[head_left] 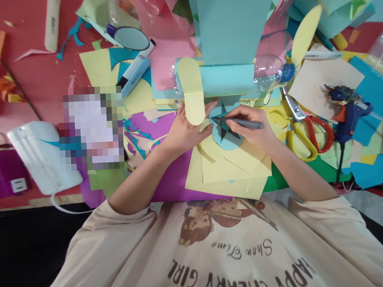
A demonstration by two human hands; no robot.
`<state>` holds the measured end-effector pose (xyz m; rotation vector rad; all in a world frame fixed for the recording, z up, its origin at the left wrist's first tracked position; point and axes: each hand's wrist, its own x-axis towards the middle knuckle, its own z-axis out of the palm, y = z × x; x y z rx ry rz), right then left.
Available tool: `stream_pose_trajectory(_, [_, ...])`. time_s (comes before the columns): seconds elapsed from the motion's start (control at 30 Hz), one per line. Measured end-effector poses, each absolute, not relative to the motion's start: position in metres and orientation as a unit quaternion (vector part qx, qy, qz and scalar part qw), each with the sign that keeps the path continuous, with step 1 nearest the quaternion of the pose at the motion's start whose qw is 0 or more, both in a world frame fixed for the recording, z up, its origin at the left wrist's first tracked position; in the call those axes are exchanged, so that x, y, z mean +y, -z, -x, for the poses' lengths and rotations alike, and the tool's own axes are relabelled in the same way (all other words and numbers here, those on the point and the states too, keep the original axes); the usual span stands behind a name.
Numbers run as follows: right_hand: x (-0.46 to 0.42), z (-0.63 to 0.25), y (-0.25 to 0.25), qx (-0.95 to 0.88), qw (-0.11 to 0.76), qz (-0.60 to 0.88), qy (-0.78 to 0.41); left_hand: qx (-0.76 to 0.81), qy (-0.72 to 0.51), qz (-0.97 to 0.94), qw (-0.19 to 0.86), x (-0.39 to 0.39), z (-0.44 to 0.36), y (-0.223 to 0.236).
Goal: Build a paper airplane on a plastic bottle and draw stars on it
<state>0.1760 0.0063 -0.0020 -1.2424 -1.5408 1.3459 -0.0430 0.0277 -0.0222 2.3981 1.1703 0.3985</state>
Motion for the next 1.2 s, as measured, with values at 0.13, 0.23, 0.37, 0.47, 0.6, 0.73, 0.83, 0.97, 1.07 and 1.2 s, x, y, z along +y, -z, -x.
stream_pose_trajectory(0.13, [0.0065, -0.1758, 0.0013, -0.591, 0.363, 0.477, -0.539, 0.42, -0.153, -0.868, 0.216, 0.0276, 0.0432, 0.0238])
stream_pose_trajectory(0.23, [0.0072, -0.1757, 0.0009, -0.592, 0.367, 0.486, -0.528, 0.421, -0.151, -0.867, 0.218, 0.0275, 0.0435, 0.0245])
stream_pose_trajectory(0.37, [0.0075, -0.1762, 0.0, -0.59, 0.365, 0.489, -0.529, 0.422, -0.147, -0.868, 0.216, 0.0275, 0.0437, 0.0247])
stream_pose_trajectory(0.47, [0.0069, -0.1771, -0.0003, -0.588, 0.357, 0.484, -0.541, 0.422, -0.147, -0.869, 0.213, 0.0277, 0.0436, 0.0249])
stream_pose_trajectory(0.6, [0.0069, -0.1777, 0.0012, -0.59, 0.363, 0.484, -0.535, 0.417, -0.148, -0.871, 0.213, 0.0276, 0.0435, 0.0241])
stream_pose_trajectory(0.73, [0.0075, -0.1776, 0.0026, -0.589, 0.372, 0.49, -0.524, 0.425, -0.14, -0.868, 0.218, 0.0275, 0.0429, 0.023])
stream_pose_trajectory(0.83, [0.0076, -0.1776, 0.0011, -0.586, 0.363, 0.494, -0.53, 0.427, -0.139, -0.865, 0.222, 0.0277, 0.0422, 0.0225])
stream_pose_trajectory(0.97, [0.0074, -0.1774, -0.003, -0.589, 0.348, 0.496, -0.534, 0.433, -0.137, -0.862, 0.227, 0.0276, 0.0418, 0.0223])
stream_pose_trajectory(1.07, [0.0075, -0.1772, -0.0032, -0.59, 0.348, 0.501, -0.528, 0.435, -0.135, -0.86, 0.228, 0.0275, 0.0418, 0.0226])
stream_pose_trajectory(1.2, [0.0079, -0.1775, 0.0008, -0.586, 0.36, 0.508, -0.519, 0.436, -0.134, -0.859, 0.233, 0.0275, 0.042, 0.0234])
